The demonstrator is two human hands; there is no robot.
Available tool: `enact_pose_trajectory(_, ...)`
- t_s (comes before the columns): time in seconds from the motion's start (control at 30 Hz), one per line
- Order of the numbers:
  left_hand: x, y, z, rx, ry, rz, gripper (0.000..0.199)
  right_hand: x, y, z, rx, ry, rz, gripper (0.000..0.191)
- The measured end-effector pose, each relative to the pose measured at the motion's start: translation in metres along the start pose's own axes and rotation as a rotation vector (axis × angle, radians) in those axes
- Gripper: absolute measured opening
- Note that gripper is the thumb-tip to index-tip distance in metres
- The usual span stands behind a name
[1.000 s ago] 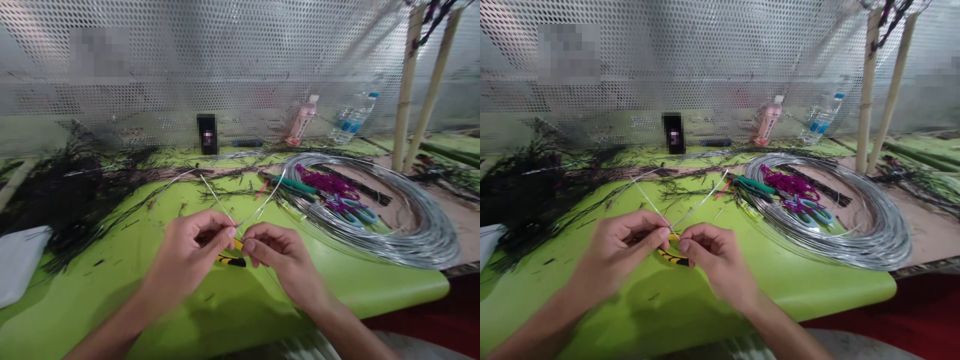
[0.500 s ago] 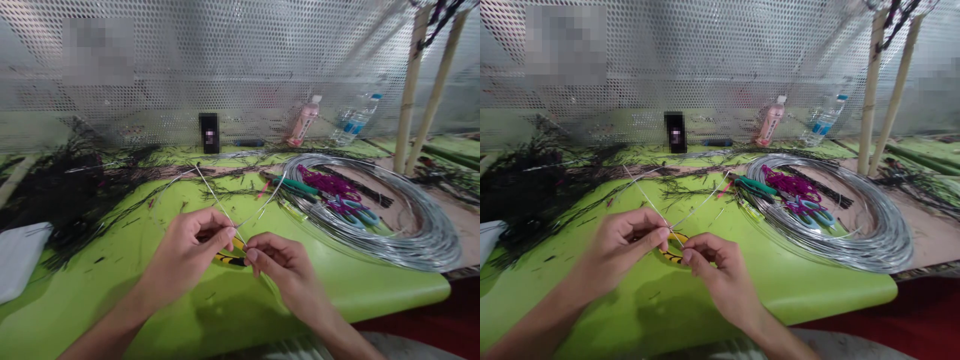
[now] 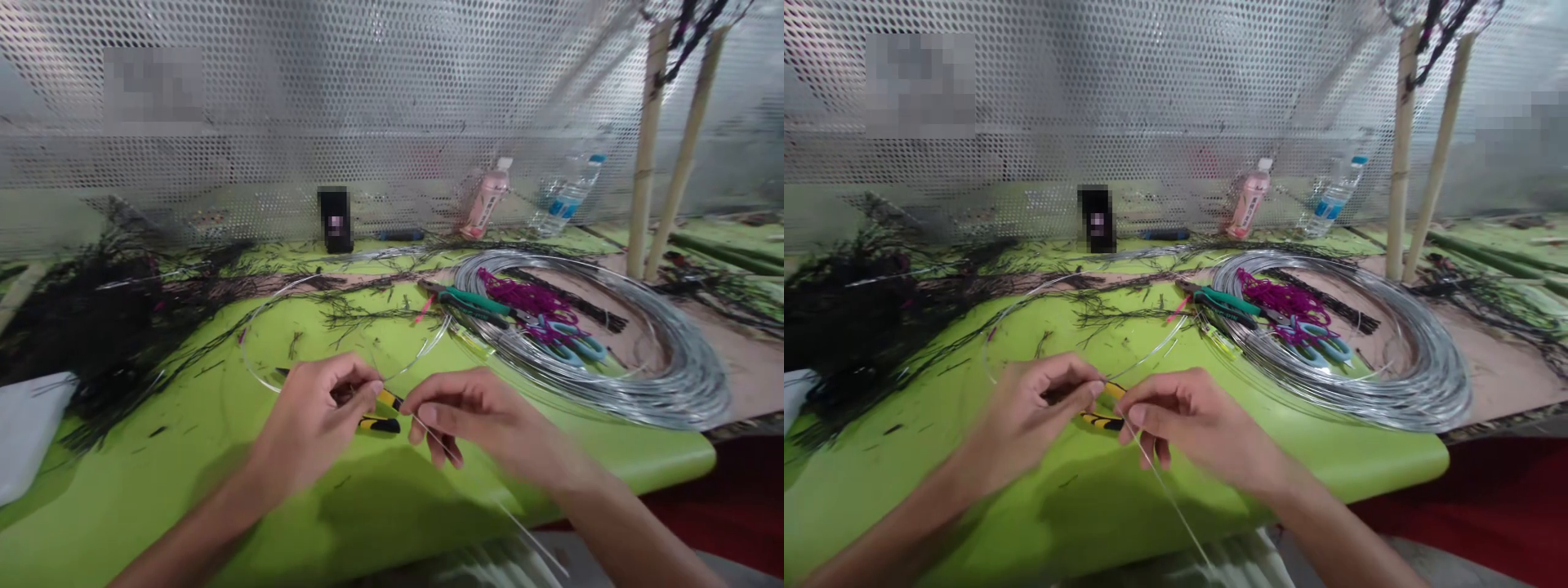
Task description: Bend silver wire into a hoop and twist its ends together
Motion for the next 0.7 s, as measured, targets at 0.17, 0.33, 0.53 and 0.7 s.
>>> enact_pose_trajectory(0.17, 0.000, 0.001, -0.001, -0.064, -0.015, -0.040, 0.019, -0.011, -0.034, -0.014, -0.964, 0.431, -0.789, 0.018)
enact_pose_trajectory(0.33, -0.002, -0.001, -0.003, -0.095, -0.022, -0.067, 0.019, -0.005, -0.048, -0.004, -1.270, 0.502, -1.053, 0.015)
enact_pose_trajectory(0.53, -0.003, 0.000, -0.002, -0.052, -0.037, -0.048, 0.020, 0.011, -0.052, 0.003, -1.167, 0.418, -1.114, 0.003)
enact_pose_trajectory(0.7, -0.002, 0.006, -0.002, 0.100, -0.007, 0.045, 0.022, 0.022, -0.043, -0.003, -0.962, 0.414, -0.880, 0.004)
Point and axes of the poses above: each hand's wrist, its own x-axis towards the middle knuckle, its own z-axis out of the palm, y = z × x, the point moved 6 cm from there along x, towards the middle knuckle, and after that the axes turned 13 degrees about -x, right-handed, at the moved point
